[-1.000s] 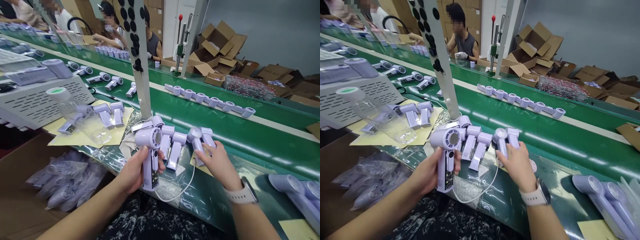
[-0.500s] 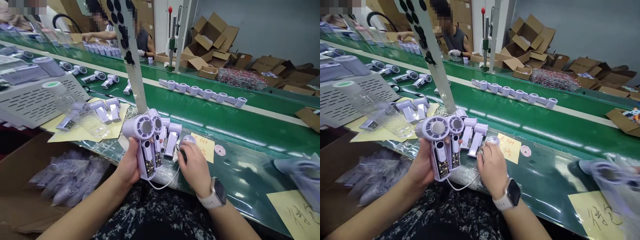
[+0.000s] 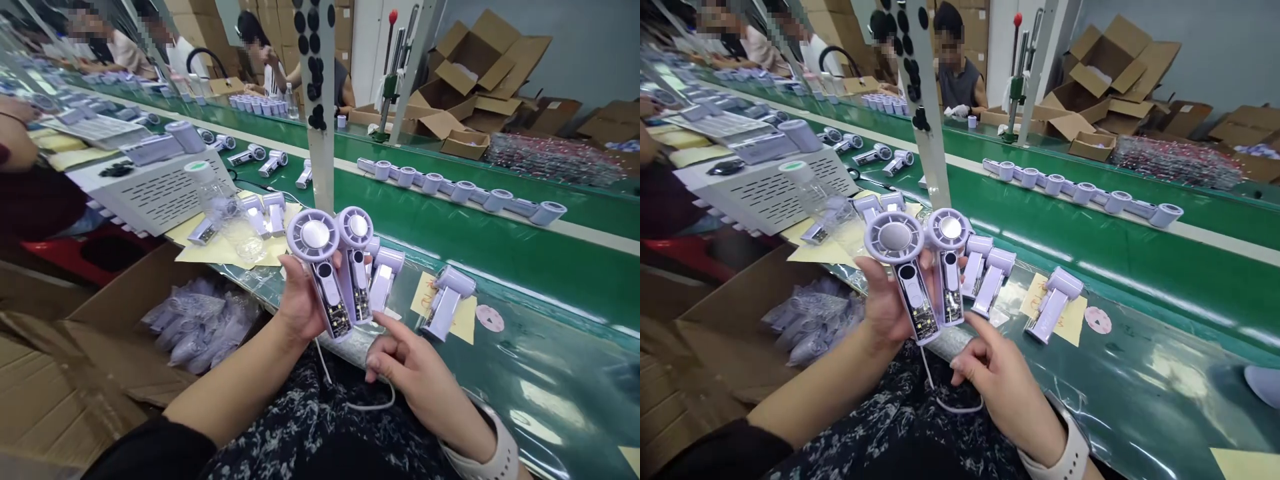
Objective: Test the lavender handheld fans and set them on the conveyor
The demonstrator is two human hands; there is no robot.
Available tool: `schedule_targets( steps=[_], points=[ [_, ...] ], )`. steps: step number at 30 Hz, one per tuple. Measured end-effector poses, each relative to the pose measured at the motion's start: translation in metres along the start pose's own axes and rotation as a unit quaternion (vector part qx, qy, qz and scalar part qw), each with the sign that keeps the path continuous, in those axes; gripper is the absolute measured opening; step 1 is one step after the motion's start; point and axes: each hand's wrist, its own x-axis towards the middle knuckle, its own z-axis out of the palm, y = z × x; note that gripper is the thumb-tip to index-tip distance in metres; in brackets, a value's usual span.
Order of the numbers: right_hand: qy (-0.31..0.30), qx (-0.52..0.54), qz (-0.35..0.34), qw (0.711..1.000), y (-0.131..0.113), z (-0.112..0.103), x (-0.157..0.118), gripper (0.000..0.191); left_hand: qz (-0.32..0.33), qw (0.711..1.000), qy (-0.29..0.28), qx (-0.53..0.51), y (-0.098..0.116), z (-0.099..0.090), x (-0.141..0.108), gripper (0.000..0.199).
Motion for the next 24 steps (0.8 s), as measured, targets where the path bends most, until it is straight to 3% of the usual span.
schedule_targets(
  steps=[3, 8, 13, 16, 20, 22, 24],
  points=[
    [0.024, 0.118, 0.021, 0.992, -0.005, 0.003, 0.000, 0.044, 0.017, 0.999, 0.025, -0.020, -0.002, 0.006, 0.004, 0.067],
    [0.035, 0.125, 0.058, 0.990, -0.011, 0.008, 0.004, 0.022, 0.052, 0.997, 0.058, -0.010, -0.003, 0.008, 0.005, 0.067],
    [0.024, 0.076, -0.033, 0.996, -0.016, 0.028, 0.011, 0.016, 0.043, 0.996, 0.072, -0.012, -0.006, 0.008, 0.004, 0.069],
    [0.049, 0.086, -0.069, 0.993, -0.006, 0.044, 0.012, 0.025, 0.058, 0.995, 0.081, -0.001, -0.007, 0.008, 0.004, 0.070],
    [0.034, 0.210, -0.041, 0.976, 0.008, 0.058, 0.009, 0.040, 0.100, 0.991, 0.083, 0.022, -0.012, 0.007, 0.004, 0.070],
    [0.025, 0.170, -0.069, 0.983, 0.007, 0.055, 0.008, 0.040, 0.099, 0.993, 0.064, 0.013, -0.014, 0.008, 0.005, 0.070],
    [0.022, 0.060, -0.127, 0.990, 0.001, 0.047, 0.008, 0.035, 0.085, 0.995, 0.054, -0.009, -0.013, 0.009, 0.005, 0.070]
  ],
)
